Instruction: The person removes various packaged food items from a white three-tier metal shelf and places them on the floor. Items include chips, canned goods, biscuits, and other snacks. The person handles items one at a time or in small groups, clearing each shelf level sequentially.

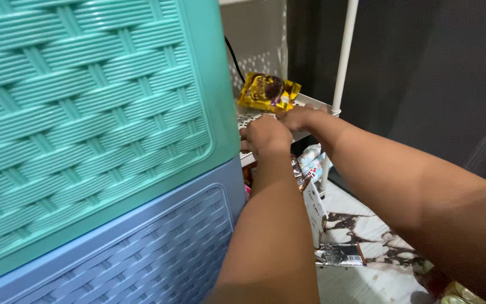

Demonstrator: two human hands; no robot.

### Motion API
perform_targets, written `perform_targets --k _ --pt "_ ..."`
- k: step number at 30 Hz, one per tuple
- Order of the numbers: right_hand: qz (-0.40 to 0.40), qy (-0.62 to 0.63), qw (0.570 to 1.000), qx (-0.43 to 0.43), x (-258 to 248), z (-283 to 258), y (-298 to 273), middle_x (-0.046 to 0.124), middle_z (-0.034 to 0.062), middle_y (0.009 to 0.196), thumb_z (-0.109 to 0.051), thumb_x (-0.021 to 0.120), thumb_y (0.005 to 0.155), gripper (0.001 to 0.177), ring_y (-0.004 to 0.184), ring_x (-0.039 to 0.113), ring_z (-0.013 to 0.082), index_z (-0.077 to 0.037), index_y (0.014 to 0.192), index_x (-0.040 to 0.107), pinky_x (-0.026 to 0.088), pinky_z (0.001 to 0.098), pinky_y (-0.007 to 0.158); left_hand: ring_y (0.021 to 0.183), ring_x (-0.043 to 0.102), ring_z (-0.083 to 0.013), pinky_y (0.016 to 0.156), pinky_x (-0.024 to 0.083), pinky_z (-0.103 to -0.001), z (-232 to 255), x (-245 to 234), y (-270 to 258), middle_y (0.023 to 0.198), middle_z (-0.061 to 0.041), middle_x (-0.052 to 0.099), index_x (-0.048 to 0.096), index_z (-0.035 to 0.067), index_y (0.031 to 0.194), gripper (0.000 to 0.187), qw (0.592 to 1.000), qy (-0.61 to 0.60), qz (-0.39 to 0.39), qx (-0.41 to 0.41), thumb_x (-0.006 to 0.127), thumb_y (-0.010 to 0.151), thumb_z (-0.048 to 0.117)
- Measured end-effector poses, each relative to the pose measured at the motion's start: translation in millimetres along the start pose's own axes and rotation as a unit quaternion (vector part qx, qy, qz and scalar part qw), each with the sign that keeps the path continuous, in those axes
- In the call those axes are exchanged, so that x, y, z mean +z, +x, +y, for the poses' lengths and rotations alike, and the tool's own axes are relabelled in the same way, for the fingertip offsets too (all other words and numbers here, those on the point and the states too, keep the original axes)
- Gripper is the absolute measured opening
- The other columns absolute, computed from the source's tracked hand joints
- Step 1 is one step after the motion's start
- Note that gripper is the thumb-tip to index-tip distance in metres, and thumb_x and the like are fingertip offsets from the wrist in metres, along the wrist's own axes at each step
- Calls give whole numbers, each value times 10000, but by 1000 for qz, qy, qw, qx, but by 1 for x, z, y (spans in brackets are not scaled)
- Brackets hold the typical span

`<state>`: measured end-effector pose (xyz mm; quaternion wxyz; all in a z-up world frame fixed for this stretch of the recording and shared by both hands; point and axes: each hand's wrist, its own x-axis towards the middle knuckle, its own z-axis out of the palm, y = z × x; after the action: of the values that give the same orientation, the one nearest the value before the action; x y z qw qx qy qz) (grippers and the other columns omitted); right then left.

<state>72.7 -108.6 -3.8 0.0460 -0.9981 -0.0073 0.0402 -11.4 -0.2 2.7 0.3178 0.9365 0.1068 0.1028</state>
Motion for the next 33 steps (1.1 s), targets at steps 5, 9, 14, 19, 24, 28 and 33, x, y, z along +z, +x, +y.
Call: perform_targets --k 5,9,14,19,24,28,33 --pt "250 163 953 -45 13 30 -23 764 164 1129 -423 625 894 385 1063 727 353 -180 1137 799 563 461 958 1362 444 -472 1130 196 -774 4 -5 -5 1346 -181 643 747 106 1196 309 1000 28 4 -7 594 956 228" --pt "408 282 868 -33 24 65 -42 763 183 979 -304 666 858 320 937 747 348 -97 1057 808 571 404 917 1393 435 -450 1144 135 -807 4 -1 -4 1403 -177 611 727 105 1267 341 1000 26 -8 -10 564 981 198" --pt "329 226 916 -39 20 69 -43 755 202 1037 -370 674 854 427 982 730 351 -144 1212 736 563 413 918 1389 400 -419 1147 40 -755 7 -5 -8 1380 -167 600 314 76 1556 833 998 50 -6 -22 697 851 296" --pt "161 368 915 34 22 52 -33 698 132 1212 -382 667 867 582 1070 690 219 -277 1435 600 450 288 1021 1444 369 -368 1175 118 -694 14 -20 -18 1423 -100 591 445 173 1496 760 995 62 -68 -37 730 821 375" --pt "239 609 750 -98 14 50 -57 741 53 1129 -150 600 900 464 1019 667 132 -73 1352 676 510 258 899 1288 596 -361 1197 304 -596 14 -17 -27 1301 -123 707 666 264 1305 379 995 -62 75 -31 595 960 404" --pt "353 636 680 -94 15 46 -126 700 59 982 -145 649 932 262 881 618 122 -43 1160 730 505 276 789 1066 605 -393 917 424 -582 17 -3 -52 1089 -156 657 609 134 1067 222 882 -297 347 112 607 951 323" --pt "321 792 518 -16 35 55 -253 647 60 893 -186 675 973 130 753 618 159 -94 951 586 525 336 684 929 582 -394 828 450 -514 15 17 -137 948 -180 584 501 36 950 337 848 -401 269 216 706 979 303"
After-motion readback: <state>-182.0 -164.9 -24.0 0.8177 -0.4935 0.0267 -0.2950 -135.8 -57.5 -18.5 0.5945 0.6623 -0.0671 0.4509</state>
